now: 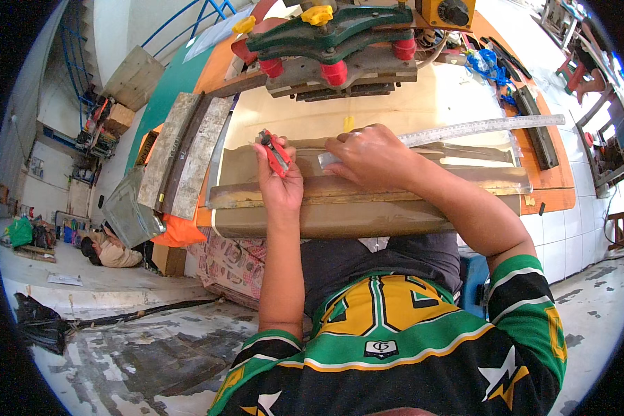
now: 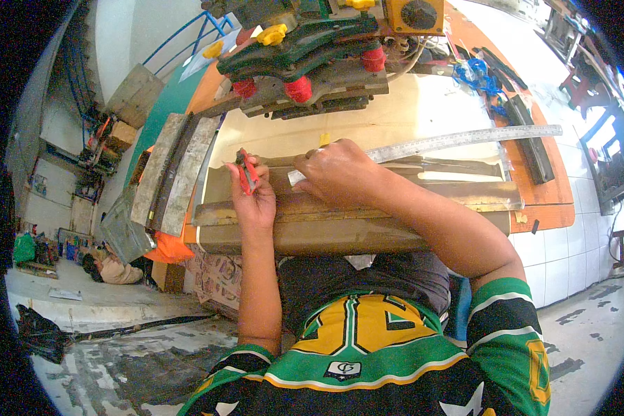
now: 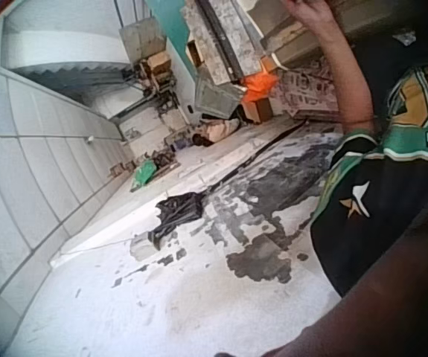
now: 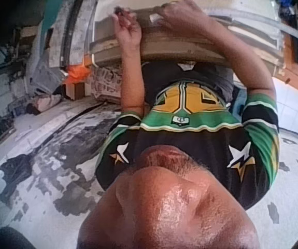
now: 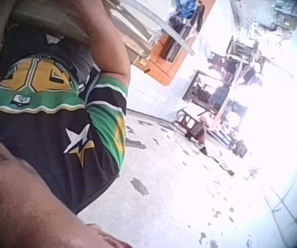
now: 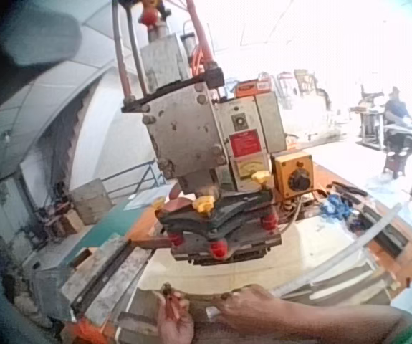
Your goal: The person aligns and trims strips of material on a work table using a metal ruler and a utility knife, then repositions a block under a press machine.
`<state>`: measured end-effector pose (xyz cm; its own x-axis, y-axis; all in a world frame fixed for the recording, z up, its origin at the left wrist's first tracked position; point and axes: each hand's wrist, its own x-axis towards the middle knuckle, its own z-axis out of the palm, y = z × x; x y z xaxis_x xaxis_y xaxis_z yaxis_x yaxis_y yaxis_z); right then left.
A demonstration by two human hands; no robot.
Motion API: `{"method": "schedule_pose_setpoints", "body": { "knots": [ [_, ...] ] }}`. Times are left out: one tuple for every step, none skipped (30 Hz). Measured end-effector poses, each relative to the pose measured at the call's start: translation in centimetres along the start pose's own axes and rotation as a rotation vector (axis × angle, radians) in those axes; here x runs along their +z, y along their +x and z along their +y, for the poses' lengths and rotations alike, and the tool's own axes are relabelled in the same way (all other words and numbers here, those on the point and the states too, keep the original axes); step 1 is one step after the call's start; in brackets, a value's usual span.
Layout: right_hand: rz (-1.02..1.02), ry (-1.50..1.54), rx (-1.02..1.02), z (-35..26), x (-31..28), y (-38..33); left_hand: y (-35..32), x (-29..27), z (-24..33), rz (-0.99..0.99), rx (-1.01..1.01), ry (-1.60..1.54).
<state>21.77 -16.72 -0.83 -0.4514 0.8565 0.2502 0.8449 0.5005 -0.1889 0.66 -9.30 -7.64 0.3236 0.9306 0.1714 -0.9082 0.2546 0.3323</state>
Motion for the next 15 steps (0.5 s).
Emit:
{"method": "schedule_pose_setpoints", "body": {
  "knots": [
    [0.005,0.005,-0.003,0.0,0.02,-0.02,-0.06,0.36,-0.03,0.046,-0.043,-0.097],
    [0.004,0.005,-0.003,0.04,0.11,-0.02,0.0,0.23,0.09,0.047,-0.043,-0.097],
    [0.01,0.003,-0.006,0.09,0.26,-0.01,0.15,0.02,0.29,-0.005,-0.144,-0.225],
    [0.016,0.0,-0.01,0.12,0.36,0.01,0.23,0.07,0.38,-0.056,-0.245,-0.354],
    [0.016,0.001,-0.01,0.11,0.39,0.02,0.23,0.11,0.37,-0.055,-0.245,-0.354],
    [0.01,-0.009,-0.006,0.11,0.42,0.03,0.23,0.16,0.34,-0.041,-0.275,-0.41],
    [0.004,-0.019,-0.002,0.09,0.45,0.03,0.22,0.25,0.33,-0.027,-0.305,-0.466],
    [0.004,-0.018,-0.001,0.11,0.52,0.01,0.25,0.18,0.33,-0.026,-0.305,-0.466],
    [0.02,-0.025,-0.012,0.17,0.61,-0.02,0.3,0.05,0.34,-0.032,-0.32,-0.491],
    [0.035,-0.032,-0.024,0.19,0.66,0.0,0.33,-0.07,0.37,-0.038,-0.333,-0.516],
    [0.036,-0.032,-0.025,0.16,0.62,0.03,0.35,-0.18,0.38,-0.038,-0.333,-0.516],
    [0.017,-0.034,-0.017,0.1,0.55,0.06,0.35,-0.29,0.39,-0.041,-0.344,-0.546],
    [-0.001,-0.036,-0.009,0.05,0.47,0.07,0.37,-0.4,0.39,-0.044,-0.356,-0.576],
    [-0.001,-0.036,-0.01,0.02,0.4,0.07,0.39,-0.49,0.43,-0.044,-0.356,-0.575],
    [-0.015,-0.027,-0.009,0.0,0.34,0.07,0.41,-0.59,0.49,-0.056,-0.376,-0.597]
  ]
}}
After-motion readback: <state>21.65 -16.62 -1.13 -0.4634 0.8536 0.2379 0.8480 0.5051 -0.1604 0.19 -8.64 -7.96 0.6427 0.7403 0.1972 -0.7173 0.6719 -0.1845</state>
